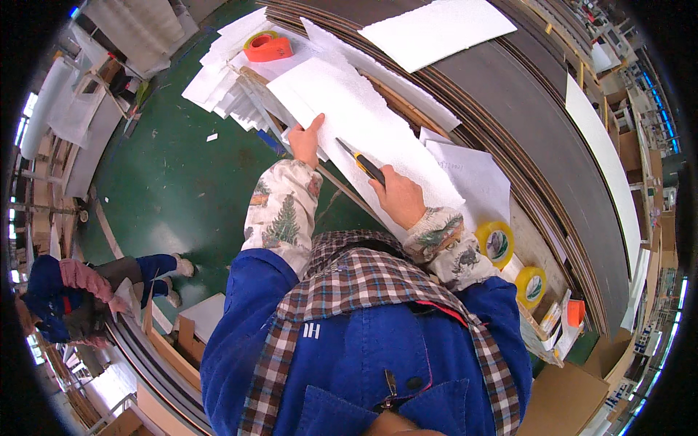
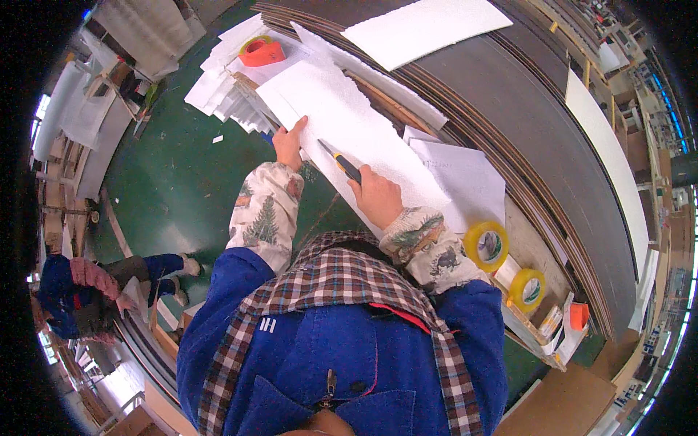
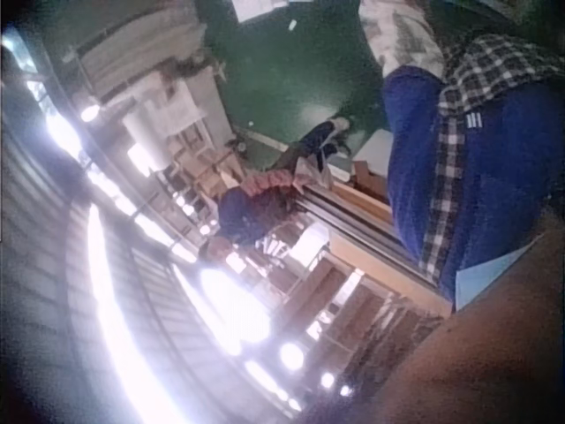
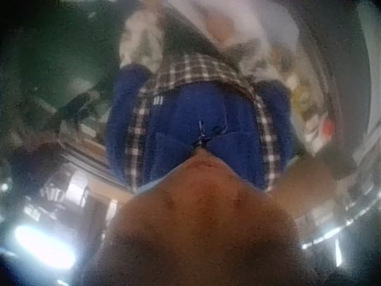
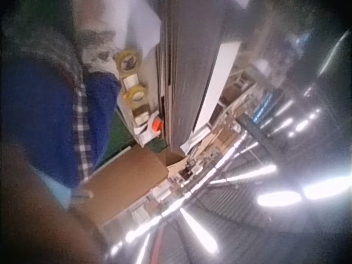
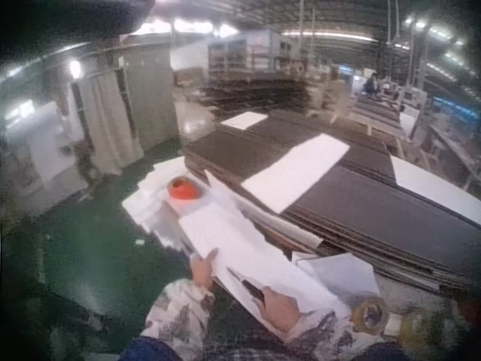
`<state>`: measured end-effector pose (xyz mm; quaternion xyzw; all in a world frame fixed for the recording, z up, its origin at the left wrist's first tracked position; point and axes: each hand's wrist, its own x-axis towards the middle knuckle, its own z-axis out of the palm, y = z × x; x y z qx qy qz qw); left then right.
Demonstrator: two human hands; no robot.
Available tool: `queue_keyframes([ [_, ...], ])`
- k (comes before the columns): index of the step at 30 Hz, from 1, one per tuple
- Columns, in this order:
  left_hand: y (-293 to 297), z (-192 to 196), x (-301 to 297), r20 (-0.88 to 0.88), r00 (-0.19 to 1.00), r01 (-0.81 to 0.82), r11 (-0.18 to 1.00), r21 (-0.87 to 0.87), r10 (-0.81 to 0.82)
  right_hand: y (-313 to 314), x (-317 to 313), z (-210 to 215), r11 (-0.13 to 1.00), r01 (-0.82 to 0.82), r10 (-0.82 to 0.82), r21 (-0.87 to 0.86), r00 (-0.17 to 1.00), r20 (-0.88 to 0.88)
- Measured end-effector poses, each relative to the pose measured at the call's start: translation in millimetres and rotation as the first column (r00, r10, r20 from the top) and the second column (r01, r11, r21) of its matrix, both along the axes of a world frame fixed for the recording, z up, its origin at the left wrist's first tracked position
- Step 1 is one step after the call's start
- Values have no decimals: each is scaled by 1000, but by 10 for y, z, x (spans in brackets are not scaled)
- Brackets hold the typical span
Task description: The person cuts white foam sheets and dark gray strips on a workbench using a utility knife, then walks to a shelf to retrieve a blade, returns to the bench, and continues cutting. A coworker also cuts foam nearby.
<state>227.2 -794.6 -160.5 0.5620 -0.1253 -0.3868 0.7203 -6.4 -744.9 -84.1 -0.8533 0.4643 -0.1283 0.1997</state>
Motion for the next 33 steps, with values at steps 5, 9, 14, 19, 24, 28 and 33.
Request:
queue_keyframes([
  [5,-43,-167,54,134,989,-48,997,-63,56,86,-68,-22,1000,-1,1,-3,1000,0],
  [9,-85,-313,54,207,973,-100,995,-10,100,251,-352,44,998,26,-22,57,998,-64],
  [14,-86,-355,93,305,949,-94,995,13,86,549,-770,90,991,87,-77,101,993,-91],
  [19,-46,-251,36,302,951,-74,997,-1,71,807,-1194,125,994,86,-78,62,989,-128],
  [24,-12,-175,0,227,973,-20,998,-63,34,1092,-1637,121,994,75,-86,-76,983,-162],
  [28,-13,-184,16,321,947,-33,999,34,20,1297,-2100,266,991,126,-105,40,935,-340],
  [33,-43,-227,50,198,980,50,995,-87,-32,1405,-2579,662,974,147,-79,172,933,-350],
])
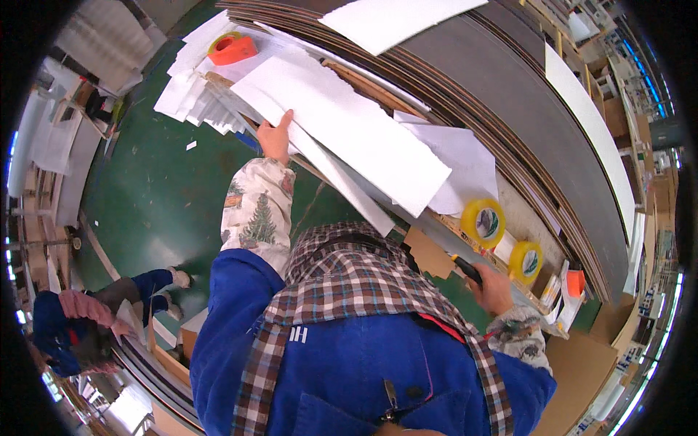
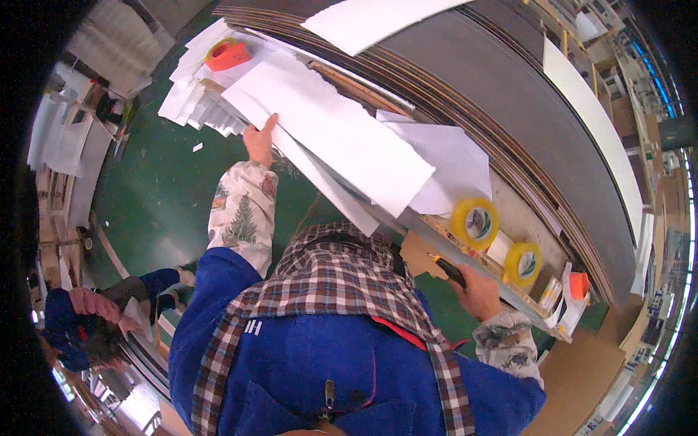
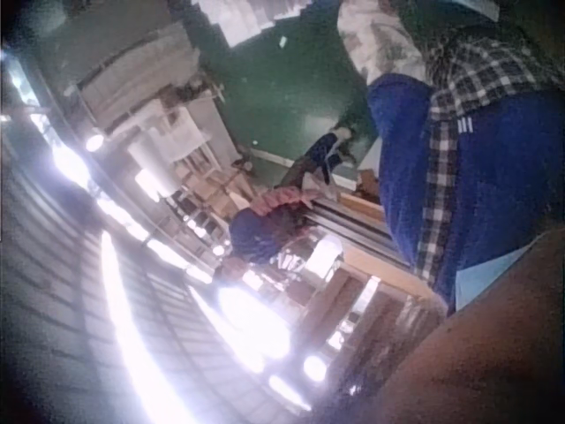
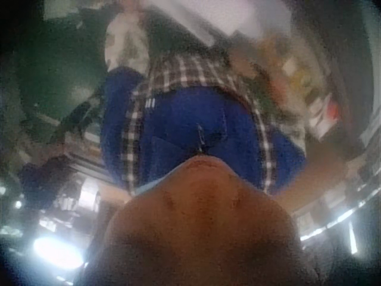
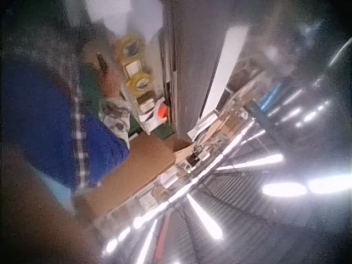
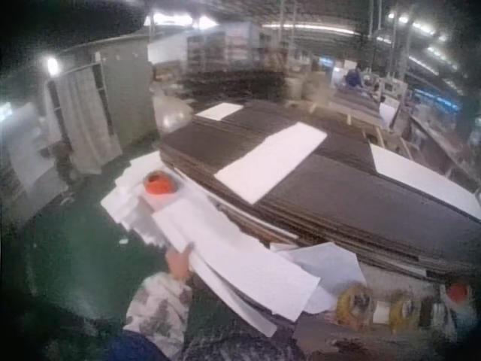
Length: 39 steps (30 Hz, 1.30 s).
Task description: The person cuts white foam sheets and dark gray strips on a workbench using a utility knife, then walks to a shelf to retrieve a blade, returns to the bench, and continues cutting. A coworker also cuts foam nearby.
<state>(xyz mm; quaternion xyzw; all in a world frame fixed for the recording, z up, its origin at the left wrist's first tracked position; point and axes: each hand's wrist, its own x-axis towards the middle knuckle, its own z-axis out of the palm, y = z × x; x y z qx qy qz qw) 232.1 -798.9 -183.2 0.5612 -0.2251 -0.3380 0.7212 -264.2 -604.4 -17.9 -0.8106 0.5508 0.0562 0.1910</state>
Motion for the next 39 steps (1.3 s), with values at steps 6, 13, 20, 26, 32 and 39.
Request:
queue_keyframes([
  [6,34,-123,-8,-48,994,-96,993,64,100,-729,682,-212,939,302,-190,-167,856,480],
  [13,103,-147,-66,-384,923,-17,1000,-26,5,-1948,1706,-707,911,93,131,-402,859,495],
  [20,13,-96,-85,-656,754,-67,996,-66,7,-2051,1851,-868,980,74,25,-185,878,478],
  [26,-21,296,-184,-661,723,-30,946,-323,-203,-1873,1991,-844,974,65,43,-218,890,454],
  [32,-37,476,-149,-607,767,81,970,-228,-207,-1827,1974,-683,973,83,48,-217,843,536],
  [39,-52,205,-185,-298,945,-179,976,-120,137,-1773,2023,-593,976,-5,108,-220,880,462],
])
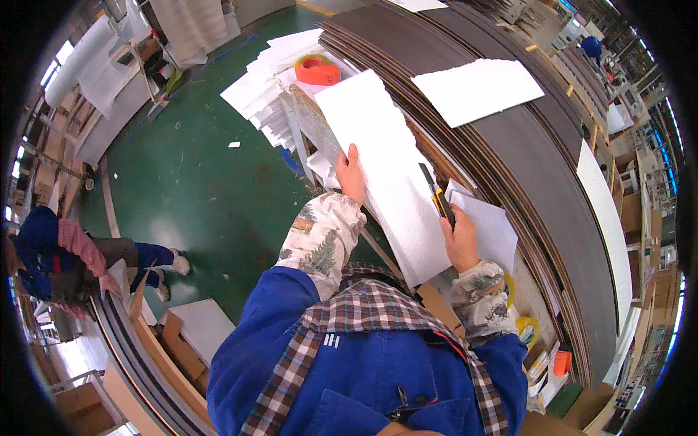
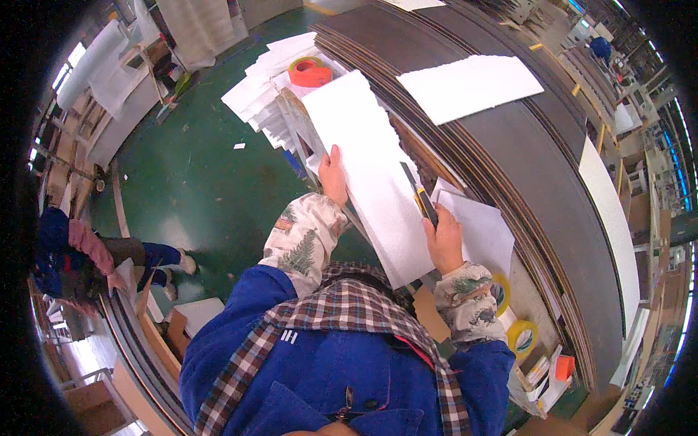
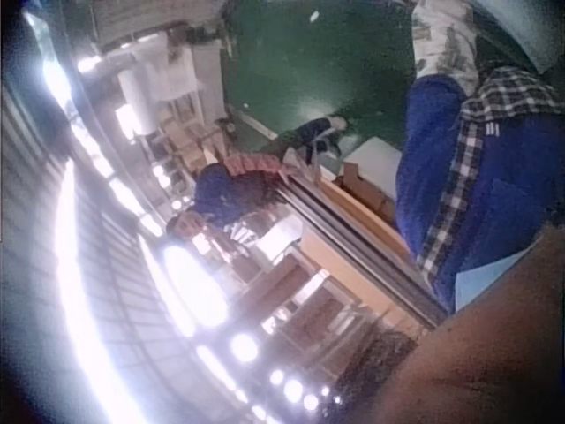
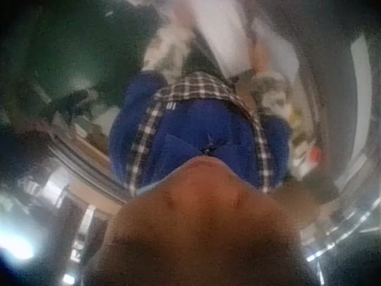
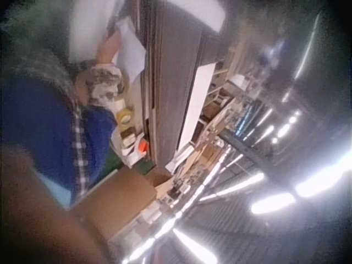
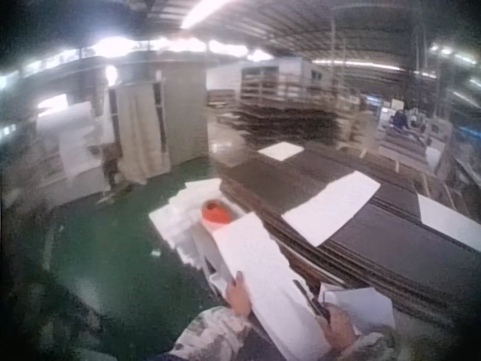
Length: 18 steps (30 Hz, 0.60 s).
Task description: The person cuts white foam sheets and dark gray strips on a workbench using a utility knife, then walks to a shelf to retrieve a blade, returns to the bench, and continues cutting. A coworker also cuts foam nearby.
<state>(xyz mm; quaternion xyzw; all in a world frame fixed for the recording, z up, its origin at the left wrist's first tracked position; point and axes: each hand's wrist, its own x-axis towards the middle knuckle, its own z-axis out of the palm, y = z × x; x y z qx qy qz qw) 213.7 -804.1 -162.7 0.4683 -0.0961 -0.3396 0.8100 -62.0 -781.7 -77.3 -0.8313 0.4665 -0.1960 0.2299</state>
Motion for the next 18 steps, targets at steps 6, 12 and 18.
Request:
queue_keyframes([
  [6,15,-287,-64,172,976,-172,953,250,131,-144,350,156,959,11,-1,-285,999,33],
  [12,-113,-482,-87,338,926,-280,905,322,166,-528,1410,278,998,-55,54,-11,998,-37],
  [18,-53,-441,-181,246,959,-229,892,389,139,-829,2638,-119,979,-137,123,-151,988,-98],
])
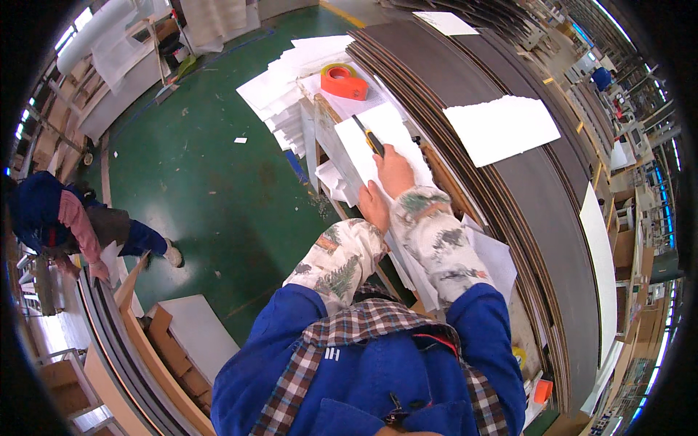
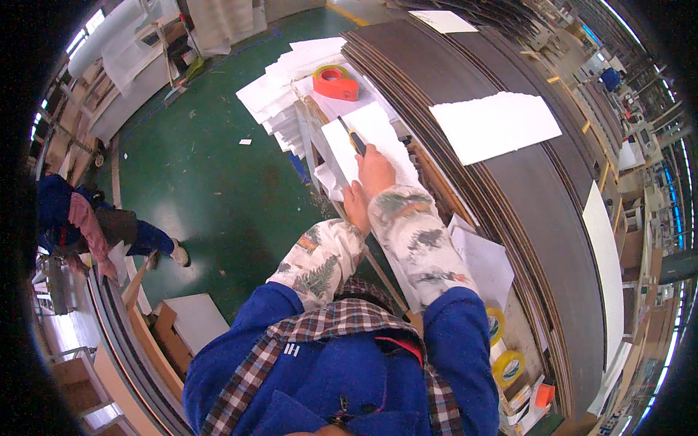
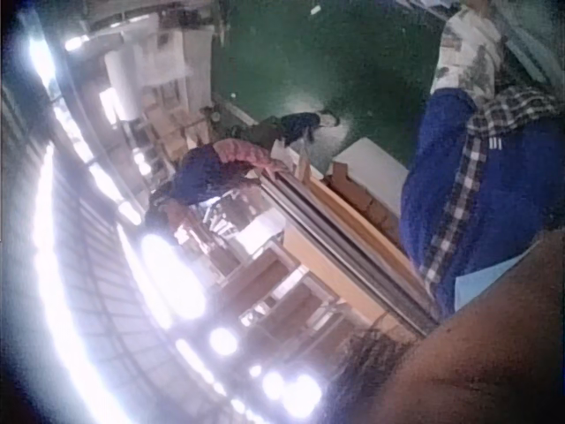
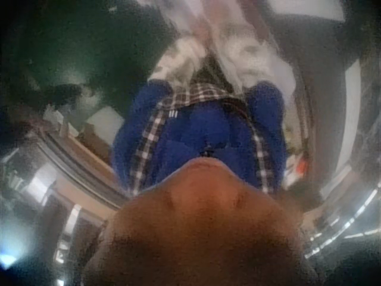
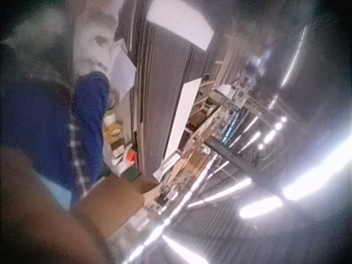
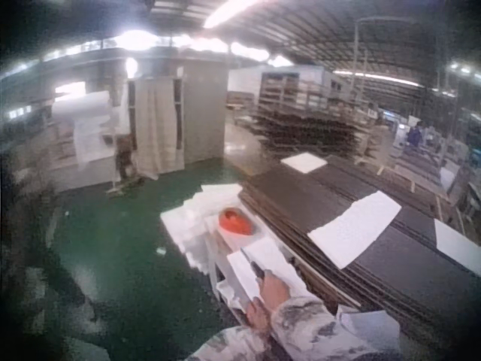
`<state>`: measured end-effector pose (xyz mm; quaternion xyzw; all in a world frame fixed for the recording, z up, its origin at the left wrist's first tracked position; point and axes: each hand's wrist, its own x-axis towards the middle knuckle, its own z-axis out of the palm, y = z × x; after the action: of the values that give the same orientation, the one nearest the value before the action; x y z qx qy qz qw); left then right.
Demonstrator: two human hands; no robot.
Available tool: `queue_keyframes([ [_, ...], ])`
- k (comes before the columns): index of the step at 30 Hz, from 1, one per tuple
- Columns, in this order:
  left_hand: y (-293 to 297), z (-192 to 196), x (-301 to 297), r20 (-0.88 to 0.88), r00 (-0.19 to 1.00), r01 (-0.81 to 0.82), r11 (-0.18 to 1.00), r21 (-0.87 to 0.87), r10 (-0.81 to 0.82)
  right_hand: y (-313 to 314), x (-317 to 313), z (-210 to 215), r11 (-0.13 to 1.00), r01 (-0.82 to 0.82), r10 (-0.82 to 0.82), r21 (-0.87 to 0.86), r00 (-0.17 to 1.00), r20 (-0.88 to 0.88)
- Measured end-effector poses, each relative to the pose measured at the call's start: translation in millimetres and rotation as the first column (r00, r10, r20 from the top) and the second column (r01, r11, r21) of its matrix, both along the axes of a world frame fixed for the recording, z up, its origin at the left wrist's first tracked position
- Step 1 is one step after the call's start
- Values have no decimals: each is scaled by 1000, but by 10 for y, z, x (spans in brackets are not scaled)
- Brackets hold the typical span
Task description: The person cuts white foam sheets and dark gray strips on a workbench using a utility knife, then walks to a shelf to retrieve a blade, returns to the bench, and continues cutting. A coworker also cuts foam nearby.
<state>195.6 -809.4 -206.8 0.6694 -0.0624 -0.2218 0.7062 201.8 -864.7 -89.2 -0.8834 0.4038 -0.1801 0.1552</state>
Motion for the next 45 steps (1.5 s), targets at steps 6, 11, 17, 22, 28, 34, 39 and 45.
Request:
queue_keyframes([
  [6,20,-73,58,-9,999,34,998,-54,-35,-89,263,-148,999,16,-12,45,996,-90],
  [11,25,-118,64,43,999,26,998,-56,-24,-73,254,-152,999,-29,30,41,999,-12],
  [17,4,-112,66,56,998,6,988,-155,3,-102,263,-141,999,-32,35,41,997,-64],
  [22,-1,-74,91,89,996,6,998,-67,0,-12,37,-93,995,-33,41,92,996,-84],
  [28,-7,74,89,126,991,-37,995,-92,49,269,-500,46,991,3,13,131,992,-123],
  [34,-39,125,111,189,971,-145,989,-18,146,708,-1245,138,981,40,0,190,979,-205],
  [39,-52,49,189,152,982,-103,994,-41,108,1036,-1832,164,991,52,-29,121,982,-189],
  [45,-57,99,213,64,998,3,1000,12,-4,1251,-2296,206,977,91,-54,192,980,-193],
])
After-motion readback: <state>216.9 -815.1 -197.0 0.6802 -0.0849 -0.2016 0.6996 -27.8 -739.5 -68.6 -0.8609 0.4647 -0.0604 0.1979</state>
